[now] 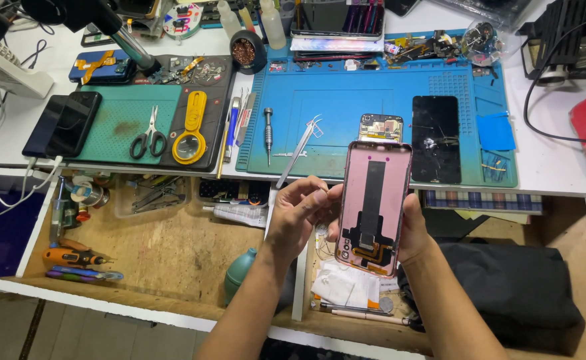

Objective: Repairing a mobile phone by cleaning parts with a blower and inspecting the screen assembly

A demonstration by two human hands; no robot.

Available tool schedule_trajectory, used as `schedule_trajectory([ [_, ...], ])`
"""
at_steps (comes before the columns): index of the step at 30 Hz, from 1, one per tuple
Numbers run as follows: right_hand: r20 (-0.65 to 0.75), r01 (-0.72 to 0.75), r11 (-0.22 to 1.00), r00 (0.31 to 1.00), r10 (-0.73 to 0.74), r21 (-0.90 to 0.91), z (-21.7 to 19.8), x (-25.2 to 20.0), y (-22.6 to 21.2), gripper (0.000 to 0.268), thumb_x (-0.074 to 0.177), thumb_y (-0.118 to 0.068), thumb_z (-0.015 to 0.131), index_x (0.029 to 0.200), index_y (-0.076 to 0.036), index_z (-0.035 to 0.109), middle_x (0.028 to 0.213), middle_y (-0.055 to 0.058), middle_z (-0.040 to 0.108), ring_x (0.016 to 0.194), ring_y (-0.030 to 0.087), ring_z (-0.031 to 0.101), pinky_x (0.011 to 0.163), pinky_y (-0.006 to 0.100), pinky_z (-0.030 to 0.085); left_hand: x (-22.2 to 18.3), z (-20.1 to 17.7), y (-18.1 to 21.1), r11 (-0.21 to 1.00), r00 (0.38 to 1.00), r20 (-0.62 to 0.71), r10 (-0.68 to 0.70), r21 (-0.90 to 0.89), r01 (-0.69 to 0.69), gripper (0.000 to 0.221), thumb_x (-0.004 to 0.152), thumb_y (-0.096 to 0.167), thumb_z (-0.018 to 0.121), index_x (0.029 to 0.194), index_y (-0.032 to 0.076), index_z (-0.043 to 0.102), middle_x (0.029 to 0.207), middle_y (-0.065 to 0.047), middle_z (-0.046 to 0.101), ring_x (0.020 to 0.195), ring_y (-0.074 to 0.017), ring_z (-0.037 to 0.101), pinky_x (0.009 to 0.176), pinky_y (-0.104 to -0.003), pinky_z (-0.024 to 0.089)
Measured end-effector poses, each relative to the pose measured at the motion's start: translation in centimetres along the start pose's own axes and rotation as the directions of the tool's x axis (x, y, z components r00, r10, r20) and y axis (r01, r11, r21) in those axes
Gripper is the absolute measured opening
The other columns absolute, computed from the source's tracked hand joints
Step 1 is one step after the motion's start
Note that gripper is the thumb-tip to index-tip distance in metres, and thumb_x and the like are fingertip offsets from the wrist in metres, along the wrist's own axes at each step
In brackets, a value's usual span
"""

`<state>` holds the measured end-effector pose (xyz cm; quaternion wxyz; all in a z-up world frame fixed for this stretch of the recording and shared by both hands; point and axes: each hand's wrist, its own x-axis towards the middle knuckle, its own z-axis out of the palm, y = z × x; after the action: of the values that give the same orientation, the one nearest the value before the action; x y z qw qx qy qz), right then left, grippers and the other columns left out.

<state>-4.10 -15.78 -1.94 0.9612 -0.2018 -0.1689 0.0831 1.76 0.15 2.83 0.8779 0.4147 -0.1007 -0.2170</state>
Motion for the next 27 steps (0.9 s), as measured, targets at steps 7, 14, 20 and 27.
schedule_trajectory([
  [7,0.063,-0.022,0.999,0.998,0.02,0.043,-1.2,-0.1,0.0,0.109,0.089,-0.069,0.066,0.151,0.011,0.028,0.138,0.037,0.051,0.114,0.057,0.063,0.094,0.062,0.054,1.5,-4.3,-2.8,0.989,0.998,0.012,0.066,0.132,-0.067,0.012,0.091,0.006,0.075,0.099,-0.001,0.071,0.082,-0.009,0.066,0.071,-0.0139,0.067,0.057,-0.026,0.056],
  [14,0.104,-0.081,0.996,0.991,0.079,0.02,-1.0,0.3,-0.5,0.118,0.085,-0.075,0.065,0.155,0.01,0.021,0.124,0.039,0.061,0.117,0.054,0.063,0.095,0.061,0.053,1.9,-4.5,-1.0,0.935,0.982,0.116,0.149,0.307,-0.178,0.01,0.089,0.002,0.076,0.096,-0.005,0.073,0.08,-0.016,0.068,0.068,-0.0207,0.071,0.056,-0.03,0.059],
  [20,0.128,-0.092,0.996,0.988,0.09,0.011,-1.1,0.6,-0.9,0.121,0.083,-0.074,0.069,0.154,0.012,0.02,0.117,0.041,0.063,0.114,0.055,0.064,0.092,0.061,0.055,1.2,-2.4,0.7,0.894,0.969,0.146,0.2,0.376,-0.242,0.01,0.091,0.003,0.074,0.096,-0.005,0.076,0.073,-0.015,0.07,0.065,-0.019,0.071,0.059,-0.03,0.06],
  [27,0.051,-0.041,0.998,0.998,0.043,-0.045,0.9,1.1,-1.4,0.117,0.077,-0.078,0.071,0.146,0.01,0.036,0.146,0.03,0.051,0.107,0.046,0.069,0.09,0.053,0.059,0.5,-2.2,0.7,0.856,0.947,0.063,0.316,0.411,-0.313,0.009,0.092,0.002,0.074,0.097,-0.005,0.077,0.066,-0.015,0.069,0.058,-0.0167,0.069,0.058,-0.029,0.06],
])
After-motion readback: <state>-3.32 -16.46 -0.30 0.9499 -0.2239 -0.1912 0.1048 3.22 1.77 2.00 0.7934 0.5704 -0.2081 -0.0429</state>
